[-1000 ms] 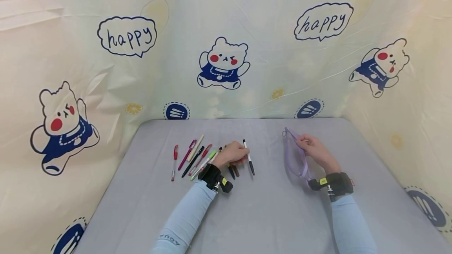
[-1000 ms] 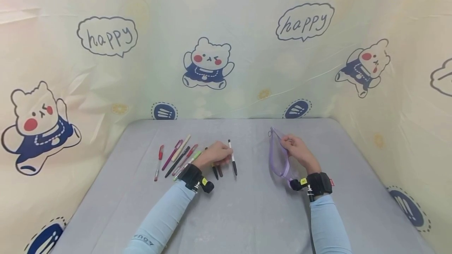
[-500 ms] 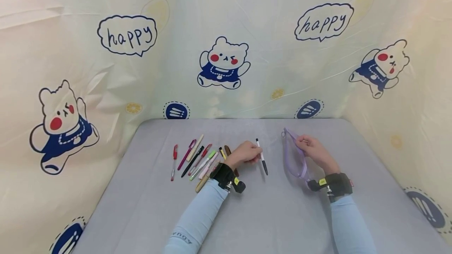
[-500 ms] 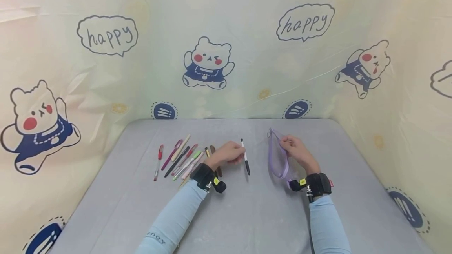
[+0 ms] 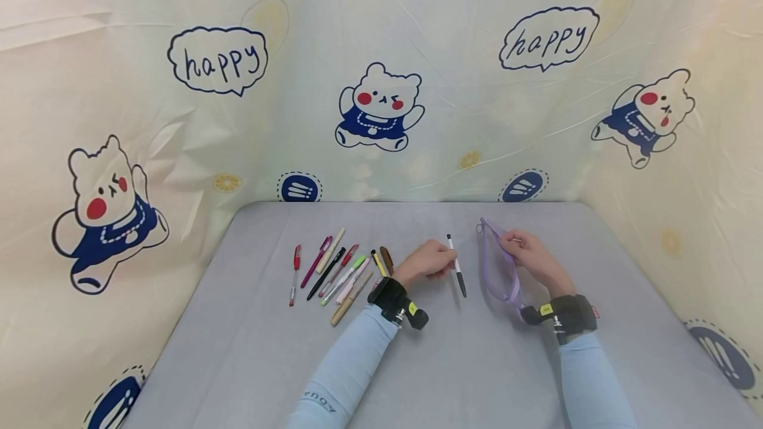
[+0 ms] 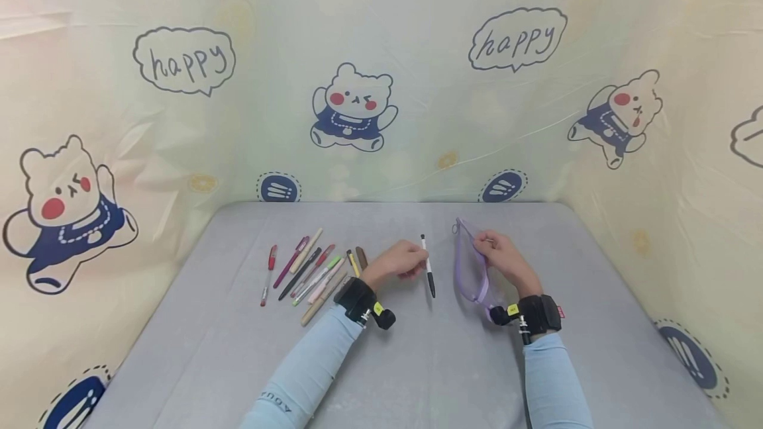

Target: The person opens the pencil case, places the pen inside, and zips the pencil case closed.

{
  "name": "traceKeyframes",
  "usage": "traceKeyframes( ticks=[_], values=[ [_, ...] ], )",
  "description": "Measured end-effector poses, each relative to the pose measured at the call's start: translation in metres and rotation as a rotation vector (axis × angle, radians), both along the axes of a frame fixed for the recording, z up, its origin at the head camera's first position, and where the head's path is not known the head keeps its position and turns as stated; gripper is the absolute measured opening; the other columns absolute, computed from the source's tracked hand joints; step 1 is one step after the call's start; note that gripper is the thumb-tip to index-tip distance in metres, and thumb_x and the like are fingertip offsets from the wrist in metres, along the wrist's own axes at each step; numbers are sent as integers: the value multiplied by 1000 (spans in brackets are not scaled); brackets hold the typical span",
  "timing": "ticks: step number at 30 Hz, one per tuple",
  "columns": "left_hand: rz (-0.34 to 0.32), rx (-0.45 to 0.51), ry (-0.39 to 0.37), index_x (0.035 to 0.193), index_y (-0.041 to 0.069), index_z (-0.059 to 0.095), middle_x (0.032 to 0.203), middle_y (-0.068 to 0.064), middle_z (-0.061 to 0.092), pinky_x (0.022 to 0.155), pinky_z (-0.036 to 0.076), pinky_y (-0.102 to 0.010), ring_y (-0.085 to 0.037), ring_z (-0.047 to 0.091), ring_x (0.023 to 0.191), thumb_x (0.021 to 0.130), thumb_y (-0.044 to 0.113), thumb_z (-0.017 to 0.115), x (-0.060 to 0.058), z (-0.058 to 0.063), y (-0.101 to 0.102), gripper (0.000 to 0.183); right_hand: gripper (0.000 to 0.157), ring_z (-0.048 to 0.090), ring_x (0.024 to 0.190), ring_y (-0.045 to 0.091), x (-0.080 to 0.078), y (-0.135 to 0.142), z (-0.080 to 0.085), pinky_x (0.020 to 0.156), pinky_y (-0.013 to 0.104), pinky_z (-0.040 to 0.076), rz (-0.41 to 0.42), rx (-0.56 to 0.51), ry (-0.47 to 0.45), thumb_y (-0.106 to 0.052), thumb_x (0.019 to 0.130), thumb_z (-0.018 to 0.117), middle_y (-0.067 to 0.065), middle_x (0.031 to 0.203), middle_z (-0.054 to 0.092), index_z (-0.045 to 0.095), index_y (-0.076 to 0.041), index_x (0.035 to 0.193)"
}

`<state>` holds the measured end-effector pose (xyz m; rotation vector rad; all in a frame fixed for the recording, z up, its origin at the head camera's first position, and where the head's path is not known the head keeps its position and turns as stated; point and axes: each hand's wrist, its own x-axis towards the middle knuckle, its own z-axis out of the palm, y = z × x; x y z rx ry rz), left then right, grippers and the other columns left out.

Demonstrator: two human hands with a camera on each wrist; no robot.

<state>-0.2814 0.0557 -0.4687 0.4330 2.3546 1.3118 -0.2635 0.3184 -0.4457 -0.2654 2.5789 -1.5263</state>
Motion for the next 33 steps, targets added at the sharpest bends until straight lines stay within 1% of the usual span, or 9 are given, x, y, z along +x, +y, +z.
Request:
traceKeyframes(
  ticks=[5,8,11,15,18,21,24,28,33],
  values=[
    [-2,0,7,81,5,69,56,3,54,46,37,-22,-11,46,49,97,26,50,0,6,10,33,28,53,82,10,-12,8,-17,71,29,51,-5,-6,4,-17,101,53,4,92,55,55,8,113],
    [-10,11,18,81,4,69,56,2,55,46,37,-22,-11,47,50,97,24,50,0,9,17,32,31,53,83,9,-16,11,-22,72,29,51,-4,10,23,-23,101,53,1,92,56,55,5,113],
    [-15,26,19,81,5,69,57,3,55,47,37,-22,-11,47,50,97,25,50,1,8,24,31,32,53,85,10,-16,12,-22,72,29,51,4,22,45,-26,101,54,2,93,56,55,5,112],
    [-7,30,6,79,7,68,57,3,54,47,38,-22,-11,48,51,98,25,51,3,2,29,32,33,52,86,12,-14,12,-23,73,29,49,5,48,44,-27,101,54,5,95,56,57,4,112],
    [-5,46,-7,82,3,69,57,2,55,47,38,-22,-11,48,51,97,25,51,4,0,28,32,34,52,88,13,-15,11,-25,74,29,49,-1,58,32,-29,101,54,7,97,57,57,3,113],
    [-8,60,-10,87,1,70,58,1,56,47,37,-22,-11,47,51,97,25,50,5,1,26,32,33,52,87,13,-15,10,-25,74,29,49,-1,44,28,-28,101,54,9,98,57,57,3,114],
    [-9,50,4,87,3,70,59,1,57,47,38,-22,-11,48,51,98,26,50,7,4,28,32,32,52,86,14,-14,9,-25,73,29,49,-1,40,32,-26,101,54,9,97,56,57,3,113],
    [-17,22,36,84,5,70,58,3,56,47,38,-22,-11,48,50,99,28,51,7,5,35,33,31,52,86,16,-14,9,-25,72,30,49,-5,50,37,-27,101,53,8,97,56,58,2,112],
    [-35,-13,48,89,1,70,56,3,55,47,37,-23,-11,47,49,100,31,51,4,4,45,38,30,51,85,15,-13,10,-25,71,29,48,-10,63,45,-26,102,53,7,95,56,57,2,111]
  ],
)
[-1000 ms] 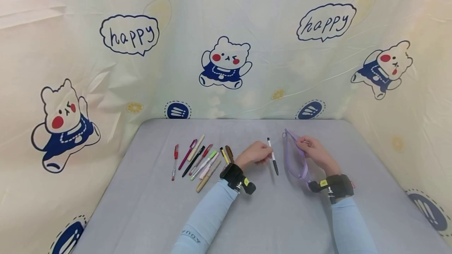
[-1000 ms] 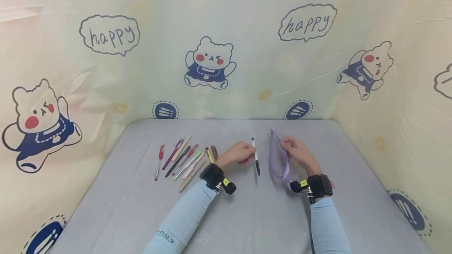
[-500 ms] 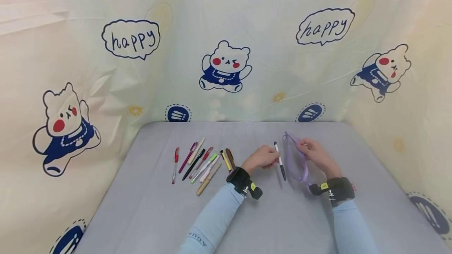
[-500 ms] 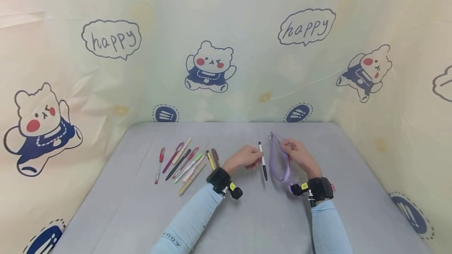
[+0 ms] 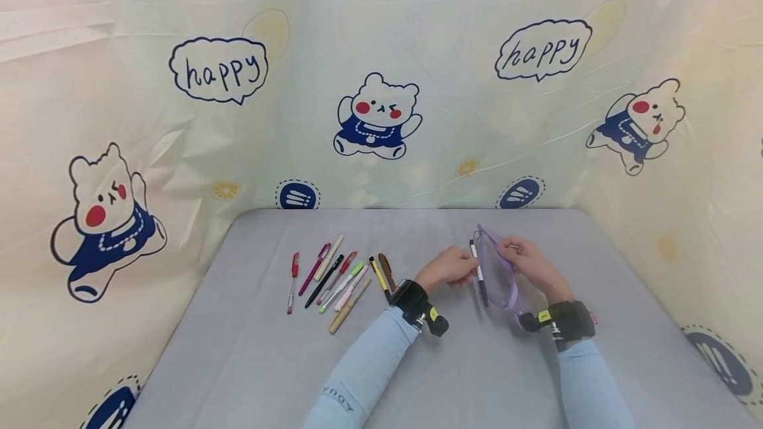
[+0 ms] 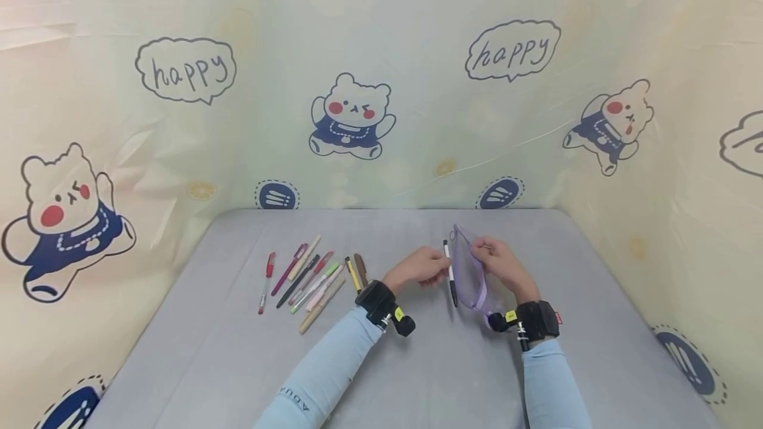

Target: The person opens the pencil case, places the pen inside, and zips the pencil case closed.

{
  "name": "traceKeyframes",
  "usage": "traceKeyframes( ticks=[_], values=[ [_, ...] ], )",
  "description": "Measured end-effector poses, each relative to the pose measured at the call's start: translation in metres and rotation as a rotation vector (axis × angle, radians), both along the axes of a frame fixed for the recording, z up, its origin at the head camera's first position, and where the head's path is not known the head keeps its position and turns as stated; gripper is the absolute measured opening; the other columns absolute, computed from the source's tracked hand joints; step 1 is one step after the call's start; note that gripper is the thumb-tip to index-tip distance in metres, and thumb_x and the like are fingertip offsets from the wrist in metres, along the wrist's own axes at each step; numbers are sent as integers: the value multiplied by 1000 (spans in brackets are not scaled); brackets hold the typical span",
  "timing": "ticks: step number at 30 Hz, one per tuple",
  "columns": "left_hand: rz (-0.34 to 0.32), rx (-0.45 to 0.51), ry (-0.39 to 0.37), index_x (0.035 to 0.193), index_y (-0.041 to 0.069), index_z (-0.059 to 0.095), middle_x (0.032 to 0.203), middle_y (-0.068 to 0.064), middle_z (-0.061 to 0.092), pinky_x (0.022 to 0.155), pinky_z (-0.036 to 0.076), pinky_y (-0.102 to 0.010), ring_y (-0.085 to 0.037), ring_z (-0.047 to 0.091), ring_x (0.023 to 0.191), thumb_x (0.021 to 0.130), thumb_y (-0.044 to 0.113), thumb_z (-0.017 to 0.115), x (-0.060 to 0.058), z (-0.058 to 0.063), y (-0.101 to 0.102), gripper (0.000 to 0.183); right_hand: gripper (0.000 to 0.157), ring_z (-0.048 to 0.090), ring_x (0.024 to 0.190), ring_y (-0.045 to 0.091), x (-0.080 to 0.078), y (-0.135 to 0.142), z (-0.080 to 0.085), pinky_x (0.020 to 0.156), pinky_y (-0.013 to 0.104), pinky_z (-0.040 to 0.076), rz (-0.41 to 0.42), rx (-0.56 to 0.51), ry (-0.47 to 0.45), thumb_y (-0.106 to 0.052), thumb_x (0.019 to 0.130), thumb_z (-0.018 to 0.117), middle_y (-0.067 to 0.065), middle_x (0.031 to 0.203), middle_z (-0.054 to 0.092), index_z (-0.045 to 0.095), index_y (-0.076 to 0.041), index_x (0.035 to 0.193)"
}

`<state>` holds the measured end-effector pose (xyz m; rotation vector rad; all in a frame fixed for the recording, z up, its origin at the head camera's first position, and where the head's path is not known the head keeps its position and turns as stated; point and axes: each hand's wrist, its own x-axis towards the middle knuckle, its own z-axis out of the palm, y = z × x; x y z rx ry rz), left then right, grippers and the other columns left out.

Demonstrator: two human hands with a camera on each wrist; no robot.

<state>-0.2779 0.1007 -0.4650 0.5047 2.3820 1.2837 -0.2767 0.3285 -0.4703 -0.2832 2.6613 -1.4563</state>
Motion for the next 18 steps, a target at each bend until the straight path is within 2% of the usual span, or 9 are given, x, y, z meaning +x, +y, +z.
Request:
traceKeyframes(
  ticks=[3,8,14,18],
  values=[
    [-12,-2,1,83,0,69,55,2,55,46,36,-23,-12,46,48,100,31,51,-4,-1,5,39,31,51,88,18,0,-1,0,72,30,48,-2,7,0,-27,102,52,8,97,56,57,2,112],
    [-11,-14,6,69,9,64,54,3,54,45,35,-23,-11,46,47,99,31,51,-10,-1,11,40,32,51,90,21,-2,-1,-1,74,32,48,-5,9,-9,-29,102,52,13,100,55,56,2,113],
    [-11,-4,-28,66,10,63,52,2,53,45,34,-24,-13,45,46,100,29,53,-12,-2,17,40,32,52,89,16,0,-1,-1,74,30,50,-8,-10,-30,-27,102,52,11,102,57,56,3,114],
    [-4,4,-35,63,11,60,51,3,51,44,34,-24,-12,44,45,99,28,53,-14,-4,21,41,29,52,87,14,3,-3,5,73,30,50,0,-33,-41,-20,102,52,16,104,56,55,6,115]
  ],
)
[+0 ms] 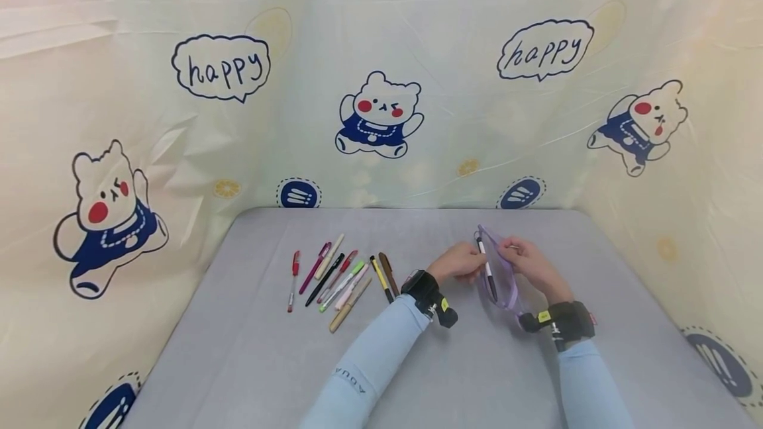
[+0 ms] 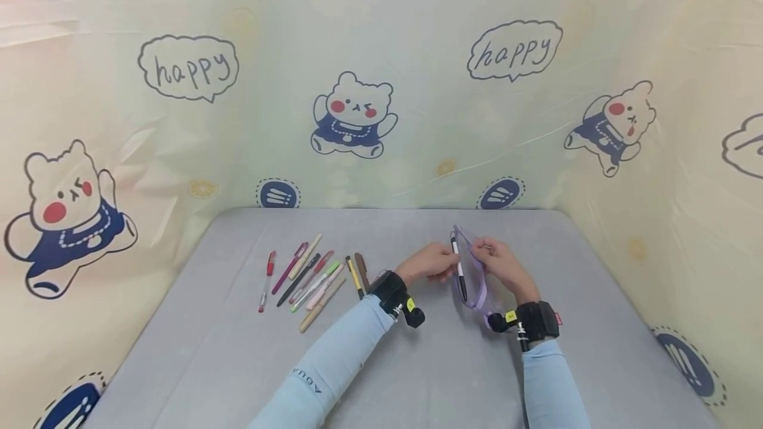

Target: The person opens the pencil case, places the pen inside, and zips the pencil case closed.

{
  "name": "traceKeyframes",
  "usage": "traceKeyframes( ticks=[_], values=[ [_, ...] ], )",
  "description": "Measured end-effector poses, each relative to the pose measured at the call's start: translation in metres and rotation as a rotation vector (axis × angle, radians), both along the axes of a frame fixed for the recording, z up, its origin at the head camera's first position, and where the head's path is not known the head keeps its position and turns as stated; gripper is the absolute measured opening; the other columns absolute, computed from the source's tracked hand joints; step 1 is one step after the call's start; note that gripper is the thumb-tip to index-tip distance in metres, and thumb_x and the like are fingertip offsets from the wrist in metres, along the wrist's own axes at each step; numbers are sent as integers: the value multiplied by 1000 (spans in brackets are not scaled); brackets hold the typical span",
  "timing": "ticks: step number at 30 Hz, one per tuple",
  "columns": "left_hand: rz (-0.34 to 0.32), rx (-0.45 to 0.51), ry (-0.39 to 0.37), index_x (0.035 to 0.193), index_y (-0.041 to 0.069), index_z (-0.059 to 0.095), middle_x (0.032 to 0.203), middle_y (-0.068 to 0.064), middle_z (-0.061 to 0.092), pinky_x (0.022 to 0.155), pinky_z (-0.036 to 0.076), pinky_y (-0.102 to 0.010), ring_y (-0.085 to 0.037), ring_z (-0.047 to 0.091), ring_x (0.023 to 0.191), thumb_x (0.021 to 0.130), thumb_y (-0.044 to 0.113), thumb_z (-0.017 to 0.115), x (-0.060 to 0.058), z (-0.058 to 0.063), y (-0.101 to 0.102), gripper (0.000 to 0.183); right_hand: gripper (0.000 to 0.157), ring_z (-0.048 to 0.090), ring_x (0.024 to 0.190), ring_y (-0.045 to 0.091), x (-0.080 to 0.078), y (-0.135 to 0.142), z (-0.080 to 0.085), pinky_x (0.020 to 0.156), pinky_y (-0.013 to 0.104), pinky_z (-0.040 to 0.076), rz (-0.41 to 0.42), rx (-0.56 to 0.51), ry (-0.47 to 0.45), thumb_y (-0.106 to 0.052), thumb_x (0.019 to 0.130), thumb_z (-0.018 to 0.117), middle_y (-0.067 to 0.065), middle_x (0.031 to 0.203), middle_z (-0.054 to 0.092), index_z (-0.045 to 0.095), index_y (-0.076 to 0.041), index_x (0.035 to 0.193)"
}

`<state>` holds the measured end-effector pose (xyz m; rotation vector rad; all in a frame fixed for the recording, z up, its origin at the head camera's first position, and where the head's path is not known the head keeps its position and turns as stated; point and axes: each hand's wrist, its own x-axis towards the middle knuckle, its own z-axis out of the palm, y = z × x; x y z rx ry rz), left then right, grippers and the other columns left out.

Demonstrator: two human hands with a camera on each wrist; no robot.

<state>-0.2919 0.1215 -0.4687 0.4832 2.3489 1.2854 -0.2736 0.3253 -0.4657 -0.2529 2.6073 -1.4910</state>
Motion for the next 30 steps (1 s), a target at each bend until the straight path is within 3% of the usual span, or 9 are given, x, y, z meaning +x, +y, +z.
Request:
traceKeyframes(
  ticks=[6,13,19,26,30],
  values=[
    [4,-23,7,60,12,58,49,3,50,43,34,-24,-11,44,44,99,31,53,-3,-2,3,44,26,52,85,14,7,-7,14,71,30,50,11,-12,3,-13,101,51,19,104,56,54,9,114],
    [3,-18,12,62,12,59,50,3,51,43,33,-24,-11,43,44,98,30,53,-3,2,5,41,30,53,86,10,-1,0,-2,72,29,51,14,-4,29,-24,102,52,7,100,57,55,4,113],
    [-12,-26,34,63,10,61,52,3,52,46,33,-24,-12,44,46,99,26,53,-1,6,6,40,31,52,85,11,-4,3,-7,71,28,50,12,-5,24,-25,102,53,8,97,55,56,4,113],
    [-2,-16,40,65,11,62,53,4,53,46,35,-24,-11,46,47,99,25,54,-1,7,5,38,27,51,86,11,6,-4,11,72,29,50,25,-18,17,-14,102,51,15,102,55,54,10,114],
    [7,-18,44,65,12,60,55,3,55,46,37,-23,-11,48,47,98,20,53,-1,5,3,34,28,51,82,8,13,-10,20,70,27,49,23,-15,19,-12,101,51,9,95,55,54,12,114]
  ],
)
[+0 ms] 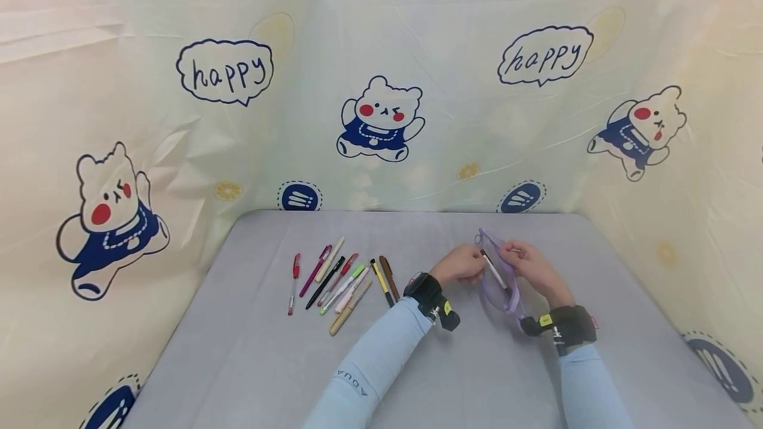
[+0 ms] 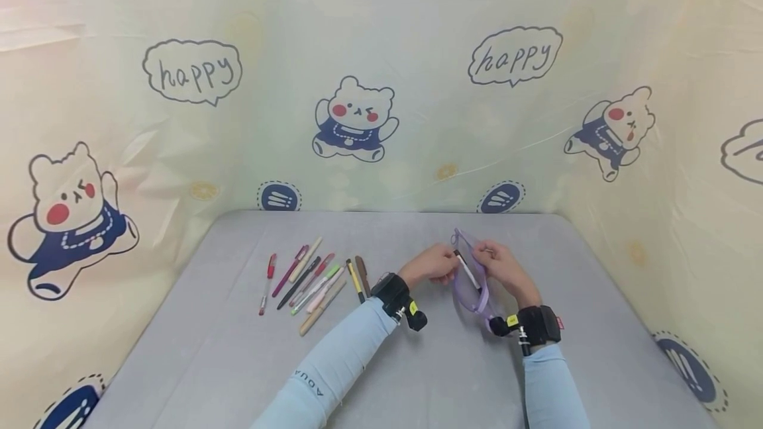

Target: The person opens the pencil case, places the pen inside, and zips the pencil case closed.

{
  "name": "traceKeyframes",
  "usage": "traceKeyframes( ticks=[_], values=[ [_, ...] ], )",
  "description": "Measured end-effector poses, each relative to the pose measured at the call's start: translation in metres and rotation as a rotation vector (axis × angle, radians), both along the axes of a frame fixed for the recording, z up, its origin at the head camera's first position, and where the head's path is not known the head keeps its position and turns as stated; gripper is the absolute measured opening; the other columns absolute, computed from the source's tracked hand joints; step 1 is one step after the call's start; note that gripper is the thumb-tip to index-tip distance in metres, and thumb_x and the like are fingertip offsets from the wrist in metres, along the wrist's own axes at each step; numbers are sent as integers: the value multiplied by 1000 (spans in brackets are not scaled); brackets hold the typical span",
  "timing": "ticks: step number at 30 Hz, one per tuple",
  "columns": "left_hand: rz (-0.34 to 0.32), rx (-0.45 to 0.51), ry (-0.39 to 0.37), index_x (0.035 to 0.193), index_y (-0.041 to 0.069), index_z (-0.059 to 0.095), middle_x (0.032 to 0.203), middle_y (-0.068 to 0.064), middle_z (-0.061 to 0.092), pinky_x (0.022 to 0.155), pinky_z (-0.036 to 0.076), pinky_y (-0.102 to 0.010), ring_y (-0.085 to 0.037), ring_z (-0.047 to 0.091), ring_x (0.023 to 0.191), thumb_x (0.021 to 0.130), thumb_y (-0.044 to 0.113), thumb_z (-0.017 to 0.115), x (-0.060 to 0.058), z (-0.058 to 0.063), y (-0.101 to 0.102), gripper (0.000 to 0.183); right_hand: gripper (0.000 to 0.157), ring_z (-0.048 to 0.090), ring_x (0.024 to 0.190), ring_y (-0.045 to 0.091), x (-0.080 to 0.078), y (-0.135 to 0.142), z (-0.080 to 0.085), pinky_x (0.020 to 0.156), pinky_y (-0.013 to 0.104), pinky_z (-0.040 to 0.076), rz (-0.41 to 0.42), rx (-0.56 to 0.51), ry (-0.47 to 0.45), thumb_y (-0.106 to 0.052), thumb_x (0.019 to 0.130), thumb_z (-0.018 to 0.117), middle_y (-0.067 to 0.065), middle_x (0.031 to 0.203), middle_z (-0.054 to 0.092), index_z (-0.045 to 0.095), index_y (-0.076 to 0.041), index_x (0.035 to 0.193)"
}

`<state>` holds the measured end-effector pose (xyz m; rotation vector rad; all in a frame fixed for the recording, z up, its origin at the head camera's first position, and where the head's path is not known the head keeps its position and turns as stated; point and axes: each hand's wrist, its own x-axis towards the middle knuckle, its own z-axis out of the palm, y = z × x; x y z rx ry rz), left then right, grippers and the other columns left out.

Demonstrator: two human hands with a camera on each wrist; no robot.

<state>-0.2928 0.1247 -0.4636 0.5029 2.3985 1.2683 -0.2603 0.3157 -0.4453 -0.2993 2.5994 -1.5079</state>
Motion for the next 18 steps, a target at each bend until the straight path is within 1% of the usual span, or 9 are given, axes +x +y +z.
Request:
traceKeyframes(
  ticks=[1,4,7,9,11,13,16,18],
  values=[
    [3,-3,1,67,12,60,56,3,55,46,38,-23,-11,49,48,98,19,52,1,-1,0,33,27,51,81,7,1,-1,0,69,26,49,0,-4,0,-12,101,51,9,94,55,54,12,113],
    [17,-7,6,75,11,62,60,2,57,47,40,-24,-11,51,50,99,17,49,4,0,-1,29,27,51,82,8,3,-2,2,70,27,49,4,-2,-2,-12,101,51,12,96,56,54,13,113],
    [36,-8,3,95,8,66,65,0,59,49,42,-25,-12,54,52,98,15,47,6,1,-2,20,27,52,83,9,1,-1,-1,70,28,50,10,-7,4,-11,101,50,16,98,56,53,13,113],
    [45,-6,-2,110,7,64,69,0,61,50,44,-25,-13,56,54,96,12,48,7,0,-3,22,27,51,82,8,-2,2,-7,69,28,50,9,-16,4,-12,101,51,13,97,56,54,12,113],
    [47,-6,-2,121,7,61,72,-1,63,51,45,-25,-14,58,55,93,9,49,6,-1,-4,31,27,52,80,7,-9,7,-16,68,28,50,11,-30,9,-13,101,52,8,94,56,54,11,112],
    [41,-4,1,125,8,59,75,-1,65,52,47,-26,-15,59,57,91,9,51,4,-1,-8,35,27,52,81,6,-13,11,-23,69,28,51,12,-40,13,-16,101,52,4,93,56,55,9,112],
    [16,-3,14,125,9,59,80,-1,66,56,49,-26,-15,62,63,96,15,50,3,3,-19,31,29,52,81,6,-16,15,-27,70,28,52,16,-40,24,-19,102,52,1,92,55,55,8,112],
    [2,-6,20,125,11,59,82,-1,67,59,51,-28,-16,63,66,99,22,50,3,9,-30,29,30,52,79,6,-16,17,-27,69,28,52,19,-44,29,-20,102,52,-1,90,54,55,8,111]
  ],
)
